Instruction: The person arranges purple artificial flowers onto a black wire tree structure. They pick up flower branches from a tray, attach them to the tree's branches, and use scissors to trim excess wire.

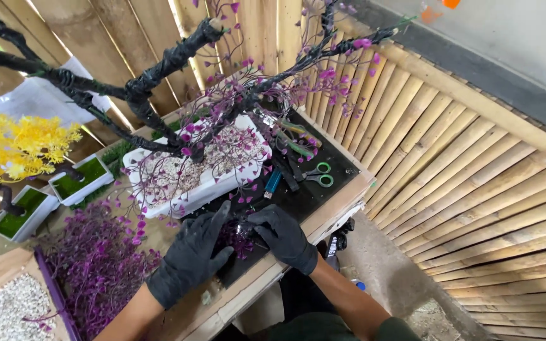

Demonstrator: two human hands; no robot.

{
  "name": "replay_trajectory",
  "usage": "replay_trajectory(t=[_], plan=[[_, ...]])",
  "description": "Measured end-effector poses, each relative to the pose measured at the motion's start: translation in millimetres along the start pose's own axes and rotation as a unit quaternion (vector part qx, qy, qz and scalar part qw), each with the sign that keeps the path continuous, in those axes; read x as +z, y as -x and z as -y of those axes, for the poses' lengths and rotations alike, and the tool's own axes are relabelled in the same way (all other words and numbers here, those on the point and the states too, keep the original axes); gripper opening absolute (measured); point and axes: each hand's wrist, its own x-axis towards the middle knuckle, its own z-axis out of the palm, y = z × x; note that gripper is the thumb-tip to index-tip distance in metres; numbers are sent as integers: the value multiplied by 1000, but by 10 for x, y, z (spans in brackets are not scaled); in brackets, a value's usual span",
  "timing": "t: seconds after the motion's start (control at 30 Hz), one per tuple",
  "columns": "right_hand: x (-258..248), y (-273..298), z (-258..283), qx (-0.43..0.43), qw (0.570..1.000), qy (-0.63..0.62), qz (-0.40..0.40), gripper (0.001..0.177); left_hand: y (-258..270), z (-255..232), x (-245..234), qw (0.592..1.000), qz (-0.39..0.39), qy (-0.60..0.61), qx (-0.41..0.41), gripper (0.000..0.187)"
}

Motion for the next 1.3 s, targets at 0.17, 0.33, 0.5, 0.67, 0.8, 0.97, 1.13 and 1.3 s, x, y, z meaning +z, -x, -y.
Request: replay_trajectory(t=[0.17,0.33,0.5,0.67,0.8,0.97,1.13,1.3], plan=[[-48,79,-62,28,999,-11,-25,33,20,117,128,996,48,-66,-28,97],[-163,98,33,53,992,-19,-116,28,51,96,60,995,8,-104,2,93],[-281,180,151,77,958,-213,-175,16,-310,-417,-260,992,17,-114,52,74],[-403,407,-99,139,919,-255,-267,13,-812,-1070,-515,941,-102,-196,256,38],[-537,677,-535,189,905,-250,-287,33,-1285,-1532,-1050,922,-185,-209,269,27],[-579,353,-28,163,939,-201,-229,14,-1899,-1547,-1419,961,-185,76,190,32],[-600,399,-116,144,945,-187,-226,14,-2293,-1434,-1509,925,-257,246,134,66],[-667,391,-116,146,952,-185,-197,17,-2702,-1208,-1342,903,-261,308,146,114]])
